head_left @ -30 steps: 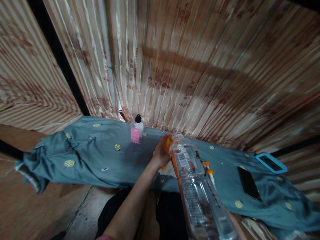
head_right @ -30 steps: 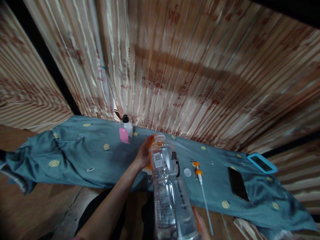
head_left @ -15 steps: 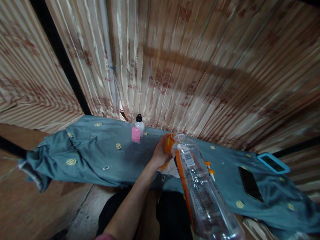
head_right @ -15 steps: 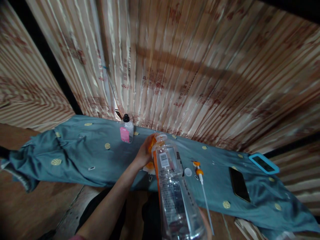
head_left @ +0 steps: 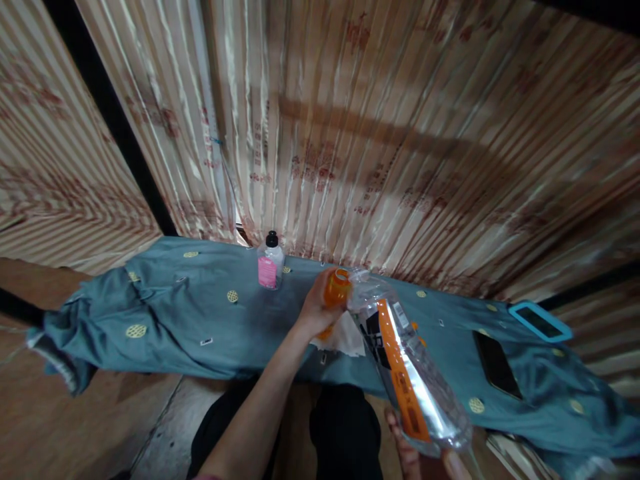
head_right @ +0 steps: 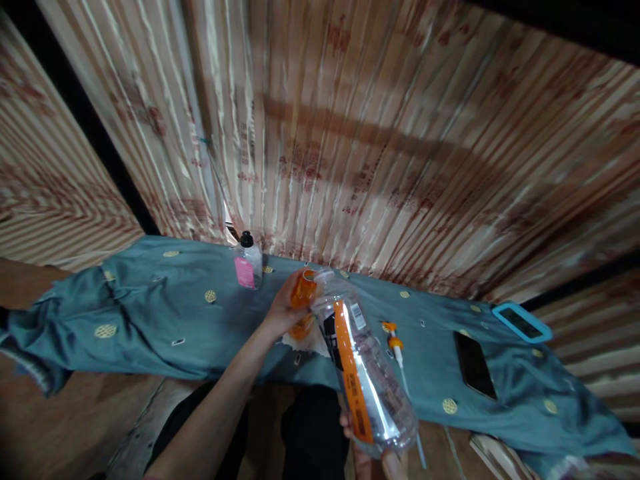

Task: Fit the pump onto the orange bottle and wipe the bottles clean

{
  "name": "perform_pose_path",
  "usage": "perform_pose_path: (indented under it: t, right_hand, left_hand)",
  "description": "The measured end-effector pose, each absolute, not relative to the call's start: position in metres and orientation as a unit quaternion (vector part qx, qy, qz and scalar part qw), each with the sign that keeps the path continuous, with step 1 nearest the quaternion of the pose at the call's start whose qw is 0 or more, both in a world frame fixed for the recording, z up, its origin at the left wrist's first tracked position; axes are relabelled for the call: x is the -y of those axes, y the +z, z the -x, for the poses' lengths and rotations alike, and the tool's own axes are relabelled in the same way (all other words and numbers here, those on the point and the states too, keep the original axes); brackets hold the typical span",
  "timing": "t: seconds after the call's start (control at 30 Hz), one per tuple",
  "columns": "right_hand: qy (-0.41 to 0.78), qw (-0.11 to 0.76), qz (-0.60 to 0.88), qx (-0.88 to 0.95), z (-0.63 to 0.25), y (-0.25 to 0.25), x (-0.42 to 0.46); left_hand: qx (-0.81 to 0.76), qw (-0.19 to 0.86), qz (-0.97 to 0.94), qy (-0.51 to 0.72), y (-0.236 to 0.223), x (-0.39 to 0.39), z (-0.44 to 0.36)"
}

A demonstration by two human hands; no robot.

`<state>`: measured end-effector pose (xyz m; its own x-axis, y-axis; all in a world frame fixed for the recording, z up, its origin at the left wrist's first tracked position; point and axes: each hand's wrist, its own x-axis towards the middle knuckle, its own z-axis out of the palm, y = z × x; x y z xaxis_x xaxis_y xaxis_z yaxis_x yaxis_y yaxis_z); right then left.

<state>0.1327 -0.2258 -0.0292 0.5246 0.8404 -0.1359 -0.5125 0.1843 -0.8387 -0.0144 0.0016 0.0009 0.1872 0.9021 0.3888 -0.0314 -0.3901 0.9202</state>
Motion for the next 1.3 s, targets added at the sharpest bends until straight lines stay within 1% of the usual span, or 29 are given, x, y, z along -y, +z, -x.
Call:
perform_pose_path:
  t: [0.2, 0.37, 0.53, 0.63, 0.87, 1.0, 1.1, 1.13, 1.23, 1.3]
  right_hand:
    - [0.508, 0.781, 0.352, 0.089, -0.138, -0.034, 0.208]
    - [0.594, 0.739, 0.316, 0.034, -0.136, -0.045, 0.206]
    - [0.647, 0.715, 0.264, 0.013, -0.131, -0.067, 0.205]
    - [0.666, 0.706, 0.241, 0.006, -0.125, -0.074, 0.203]
    - [0.694, 0.678, 0.242, -0.004, -0.105, -0.071, 0.197]
    - [0.714, 0.66, 0.235, -0.005, -0.091, -0.069, 0.192]
    - [0.732, 0.645, 0.219, -0.002, -0.08, -0.067, 0.189]
    - [0.739, 0.639, 0.213, -0.001, -0.076, -0.066, 0.187]
    - [0.762, 0.619, 0.19, 0.002, -0.063, -0.069, 0.182]
    - [0.779, 0.602, 0.175, 0.004, -0.054, -0.073, 0.179]
  left_hand:
    - [-0.328, 0.428, -0.657, 0.527, 0.002, 0.003, 0.013]
    - [-0.317, 0.428, -0.648, 0.544, -0.004, 0.002, 0.011]
    - [-0.332, 0.432, -0.64, 0.542, -0.009, 0.003, 0.01]
    - [-0.34, 0.428, -0.635, 0.546, -0.012, 0.007, 0.009]
    - [-0.355, 0.455, -0.577, 0.578, -0.021, 0.018, 0.024]
    - [-0.383, 0.488, -0.494, 0.609, -0.022, 0.044, 0.044]
    - [-0.353, 0.555, -0.446, 0.607, -0.021, 0.077, 0.057]
    - [-0.336, 0.575, -0.442, 0.6, -0.021, 0.089, 0.06]
    - [-0.297, 0.592, -0.471, 0.582, -0.025, 0.118, 0.066]
    - [-0.324, 0.589, -0.493, 0.553, -0.028, 0.128, 0.069]
